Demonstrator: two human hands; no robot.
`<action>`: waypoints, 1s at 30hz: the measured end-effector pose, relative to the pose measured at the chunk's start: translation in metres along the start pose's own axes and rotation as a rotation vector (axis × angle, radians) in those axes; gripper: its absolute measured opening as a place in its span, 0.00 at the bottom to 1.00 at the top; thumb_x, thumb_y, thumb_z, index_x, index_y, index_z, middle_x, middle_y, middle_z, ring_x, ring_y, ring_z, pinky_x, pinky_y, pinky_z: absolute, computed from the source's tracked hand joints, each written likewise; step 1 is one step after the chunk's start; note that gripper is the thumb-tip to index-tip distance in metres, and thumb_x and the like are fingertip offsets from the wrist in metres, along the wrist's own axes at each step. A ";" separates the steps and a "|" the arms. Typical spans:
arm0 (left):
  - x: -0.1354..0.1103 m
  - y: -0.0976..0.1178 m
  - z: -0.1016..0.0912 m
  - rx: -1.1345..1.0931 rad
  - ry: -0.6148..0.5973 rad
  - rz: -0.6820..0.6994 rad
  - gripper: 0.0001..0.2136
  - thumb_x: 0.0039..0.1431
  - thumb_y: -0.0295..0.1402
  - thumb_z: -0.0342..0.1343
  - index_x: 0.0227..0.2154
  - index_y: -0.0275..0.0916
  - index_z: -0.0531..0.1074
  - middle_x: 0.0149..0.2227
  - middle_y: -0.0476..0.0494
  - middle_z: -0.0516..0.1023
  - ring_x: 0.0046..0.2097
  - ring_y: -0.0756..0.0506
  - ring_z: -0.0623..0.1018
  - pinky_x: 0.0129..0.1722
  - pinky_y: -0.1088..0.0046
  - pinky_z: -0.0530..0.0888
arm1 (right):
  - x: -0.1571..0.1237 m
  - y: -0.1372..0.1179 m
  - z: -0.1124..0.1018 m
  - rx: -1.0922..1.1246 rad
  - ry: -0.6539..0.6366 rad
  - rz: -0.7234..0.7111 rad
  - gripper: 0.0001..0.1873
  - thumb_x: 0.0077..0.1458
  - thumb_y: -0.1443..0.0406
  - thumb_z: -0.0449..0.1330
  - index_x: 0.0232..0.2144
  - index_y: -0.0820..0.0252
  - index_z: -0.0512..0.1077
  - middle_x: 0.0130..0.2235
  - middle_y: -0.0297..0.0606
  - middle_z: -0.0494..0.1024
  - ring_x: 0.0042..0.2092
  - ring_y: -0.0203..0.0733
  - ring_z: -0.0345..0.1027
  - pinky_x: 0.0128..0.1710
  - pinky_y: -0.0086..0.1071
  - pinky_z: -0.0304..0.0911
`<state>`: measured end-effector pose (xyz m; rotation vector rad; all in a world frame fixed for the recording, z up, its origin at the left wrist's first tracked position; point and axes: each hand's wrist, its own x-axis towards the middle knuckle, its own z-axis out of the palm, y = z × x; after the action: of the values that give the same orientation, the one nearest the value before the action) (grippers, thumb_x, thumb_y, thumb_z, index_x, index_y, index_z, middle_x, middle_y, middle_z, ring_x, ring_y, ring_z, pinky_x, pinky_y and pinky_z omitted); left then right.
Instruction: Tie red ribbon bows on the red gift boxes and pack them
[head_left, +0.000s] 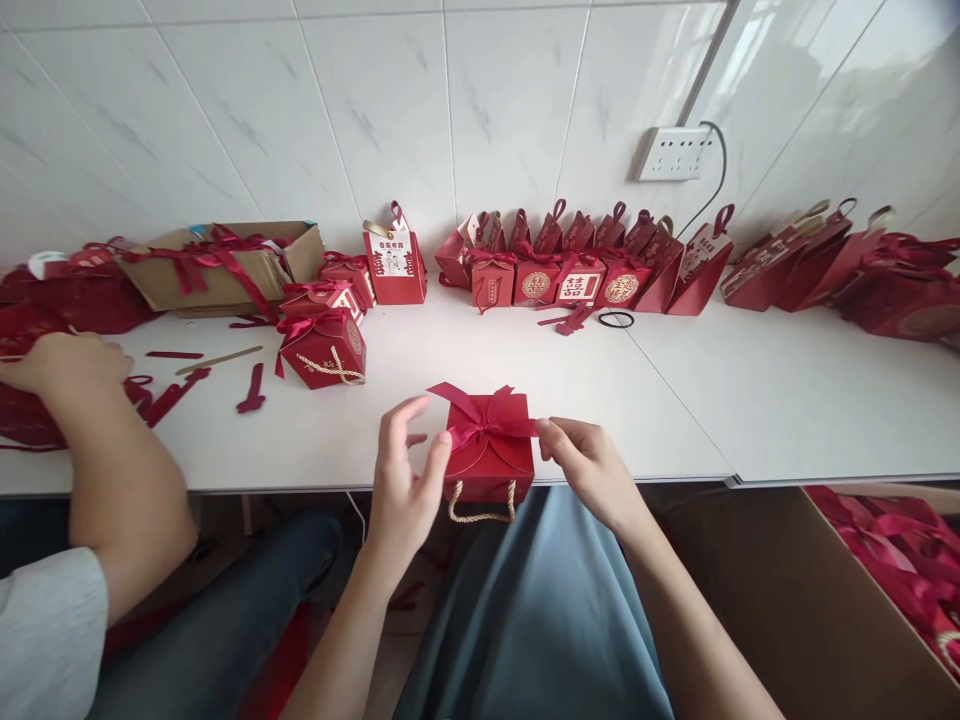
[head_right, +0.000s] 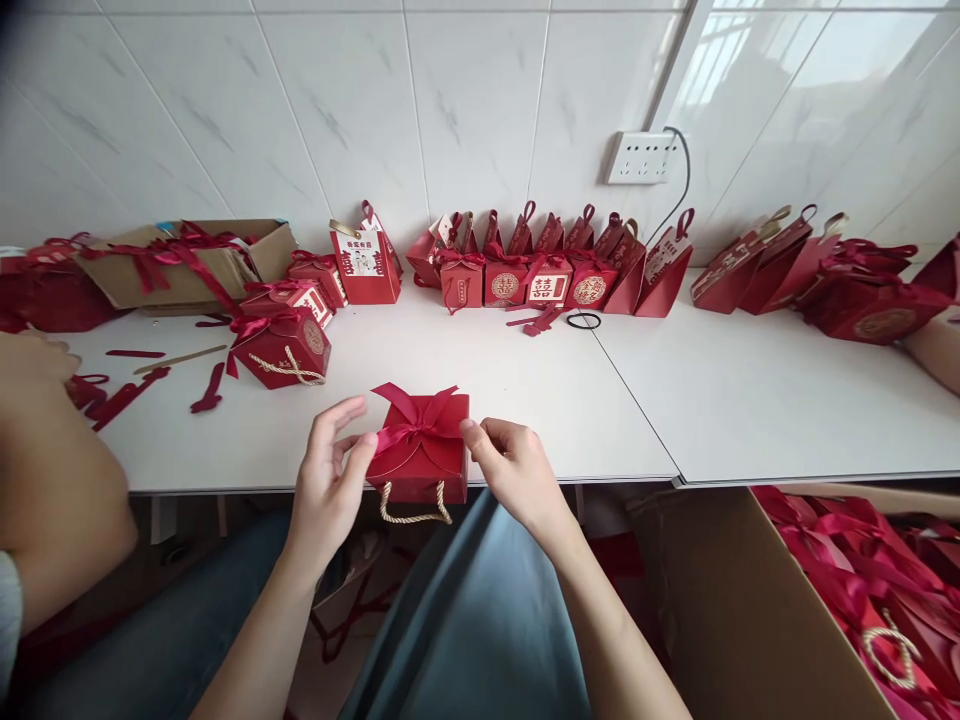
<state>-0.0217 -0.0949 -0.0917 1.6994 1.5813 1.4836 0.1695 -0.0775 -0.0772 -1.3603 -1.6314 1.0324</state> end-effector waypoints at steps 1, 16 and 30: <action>0.001 -0.003 -0.002 -0.023 -0.017 -0.101 0.13 0.59 0.40 0.49 0.43 0.40 0.65 0.44 0.41 0.72 0.44 0.45 0.73 0.39 0.71 0.72 | 0.001 0.001 0.000 -0.024 0.014 0.009 0.27 0.55 0.45 0.47 0.17 0.59 0.57 0.19 0.27 0.50 0.22 0.31 0.43 0.22 0.28 0.42; 0.010 -0.017 0.000 -0.524 -0.353 -0.351 0.18 0.58 0.43 0.52 0.20 0.38 0.55 0.21 0.55 0.53 0.24 0.54 0.53 0.23 0.78 0.55 | 0.012 0.025 0.019 0.483 -0.029 0.021 0.25 0.55 0.49 0.52 0.17 0.57 0.52 0.20 0.27 0.52 0.23 0.32 0.44 0.23 0.29 0.44; 0.022 -0.043 0.011 -0.643 -0.297 -0.341 0.18 0.57 0.44 0.48 0.44 0.39 0.68 0.42 0.44 0.75 0.44 0.43 0.74 0.45 0.69 0.68 | -0.008 0.039 0.001 0.088 -0.128 -0.124 0.24 0.44 0.50 0.65 0.34 0.55 0.58 0.25 0.26 0.56 0.27 0.34 0.51 0.28 0.29 0.52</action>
<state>-0.0368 -0.0593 -0.1219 1.1475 1.0175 1.2981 0.1843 -0.0809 -0.1135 -1.1409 -1.7193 1.1226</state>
